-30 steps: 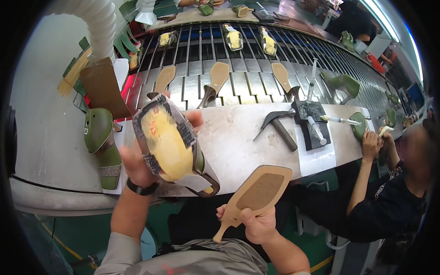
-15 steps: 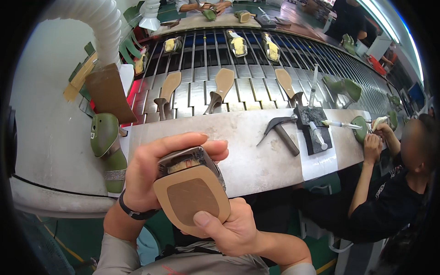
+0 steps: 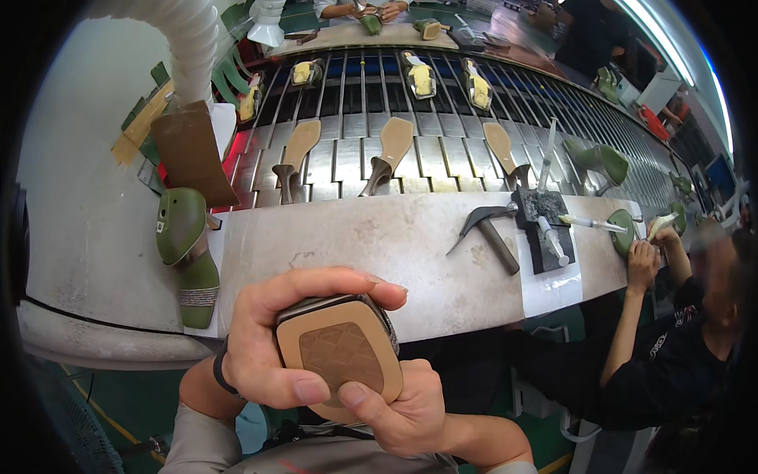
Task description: The person assembles high-heeled shoes by applying adhesive from a syringe, pressing soles onto the shoe lasts by hand, and tapping the edges with a hammer before placing the shoes onto a conveyor belt.
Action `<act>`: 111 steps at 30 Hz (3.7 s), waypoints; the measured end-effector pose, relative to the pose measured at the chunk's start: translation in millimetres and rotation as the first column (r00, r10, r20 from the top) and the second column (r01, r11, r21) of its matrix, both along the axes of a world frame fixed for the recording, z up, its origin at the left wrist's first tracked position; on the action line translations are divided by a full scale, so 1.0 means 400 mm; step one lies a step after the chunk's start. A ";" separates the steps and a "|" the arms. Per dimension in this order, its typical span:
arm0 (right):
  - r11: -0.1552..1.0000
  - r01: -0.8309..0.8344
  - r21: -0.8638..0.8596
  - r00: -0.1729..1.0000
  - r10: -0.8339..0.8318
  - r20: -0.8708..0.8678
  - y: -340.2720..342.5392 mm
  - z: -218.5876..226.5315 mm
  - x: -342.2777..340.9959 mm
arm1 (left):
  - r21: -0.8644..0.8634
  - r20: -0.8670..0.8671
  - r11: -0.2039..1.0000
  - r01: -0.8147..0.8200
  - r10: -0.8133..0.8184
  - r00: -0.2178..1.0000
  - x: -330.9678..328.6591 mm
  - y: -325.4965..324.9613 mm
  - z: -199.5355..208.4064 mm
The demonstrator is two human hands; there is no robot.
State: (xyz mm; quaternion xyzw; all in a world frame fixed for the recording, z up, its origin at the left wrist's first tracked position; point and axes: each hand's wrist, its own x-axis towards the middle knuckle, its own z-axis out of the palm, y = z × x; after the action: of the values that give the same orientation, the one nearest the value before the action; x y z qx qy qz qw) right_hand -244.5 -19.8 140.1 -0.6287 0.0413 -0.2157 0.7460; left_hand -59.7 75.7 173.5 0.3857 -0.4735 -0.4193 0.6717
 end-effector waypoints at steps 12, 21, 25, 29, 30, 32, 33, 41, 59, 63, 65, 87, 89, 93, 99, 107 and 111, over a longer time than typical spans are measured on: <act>0.999 -0.028 0.037 1.000 0.029 -0.005 -0.008 0.017 -0.014 | 0.105 -0.042 0.993 -0.050 0.055 0.998 -0.032 0.009 0.033; 0.999 0.032 -0.004 0.998 -0.032 0.048 -0.008 -0.006 -0.023 | 0.191 -0.072 0.981 -0.035 0.050 0.996 -0.048 -0.003 0.049; 0.997 0.013 0.077 1.000 -0.013 0.004 -0.019 -0.012 -0.042 | 0.065 -0.005 0.997 0.033 -0.032 0.999 -0.042 -0.021 0.023; 0.988 -0.015 0.153 0.999 0.019 -0.026 -0.029 -0.015 -0.053 | 0.071 -0.008 0.997 0.035 -0.035 0.999 -0.044 -0.027 0.018; 0.988 -0.028 0.155 0.999 0.030 -0.012 -0.031 -0.016 -0.052 | 0.056 0.021 0.998 0.040 -0.042 0.999 -0.041 -0.031 0.015; 0.986 -0.021 0.167 1.000 0.023 -0.013 -0.028 -0.012 -0.053 | 0.044 0.051 0.998 0.044 -0.047 0.998 -0.042 -0.034 0.012; 0.984 -0.010 0.176 1.000 0.013 -0.015 -0.028 -0.009 -0.052 | 0.042 0.045 0.998 0.047 -0.048 0.998 -0.042 -0.037 0.012; 0.942 0.037 0.335 0.998 -0.048 0.026 -0.027 0.001 -0.057 | 0.042 -0.079 0.998 0.054 -0.051 0.996 -0.066 -0.052 0.007; 0.952 0.048 0.302 0.990 -0.004 -0.144 -0.187 0.062 0.012 | 0.034 0.201 0.999 0.007 -0.014 0.980 0.057 -0.173 0.002; 0.952 0.064 0.299 0.989 -0.021 -0.144 -0.186 0.062 0.012 | -0.024 0.254 0.999 0.024 -0.018 0.967 0.050 -0.160 -0.009; 0.975 0.104 0.198 0.981 -0.068 -0.183 -0.183 0.058 0.009 | 0.042 0.170 0.997 0.060 -0.066 0.983 0.045 -0.146 0.000; 0.842 0.164 -0.515 0.985 -0.113 0.128 0.015 0.022 -0.008 | -0.025 0.346 0.881 -0.473 0.451 0.822 -0.080 0.126 0.041; 0.839 0.159 -0.521 0.986 -0.112 0.120 0.016 0.028 -0.007 | -0.025 0.353 0.862 -0.507 0.482 0.802 -0.088 0.126 0.042; 0.832 0.163 -0.531 0.985 -0.111 0.129 0.020 0.037 0.005 | -0.028 0.337 0.793 -0.608 0.581 0.741 -0.098 0.115 0.053; 0.961 0.040 -0.275 0.995 -0.013 0.098 0.023 -0.010 0.024 | 0.044 0.381 0.765 -0.642 0.581 0.719 -0.058 0.091 0.063; 0.917 0.106 -0.385 0.994 -0.106 0.021 -0.007 0.032 0.021 | 0.243 0.520 0.791 -0.561 0.382 0.764 -0.026 0.046 0.124; 0.993 0.119 -0.001 0.981 -0.118 -0.157 -0.112 0.061 0.075 | 0.061 -0.076 0.958 -0.279 0.283 0.956 0.058 -0.077 0.068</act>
State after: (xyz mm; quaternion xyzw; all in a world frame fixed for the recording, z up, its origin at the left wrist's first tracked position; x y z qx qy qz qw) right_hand -214.6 -64.8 164.5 -0.6371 0.1381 -0.2096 0.7288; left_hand -36.4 45.0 200.6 0.4477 -0.3746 -0.3470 0.7341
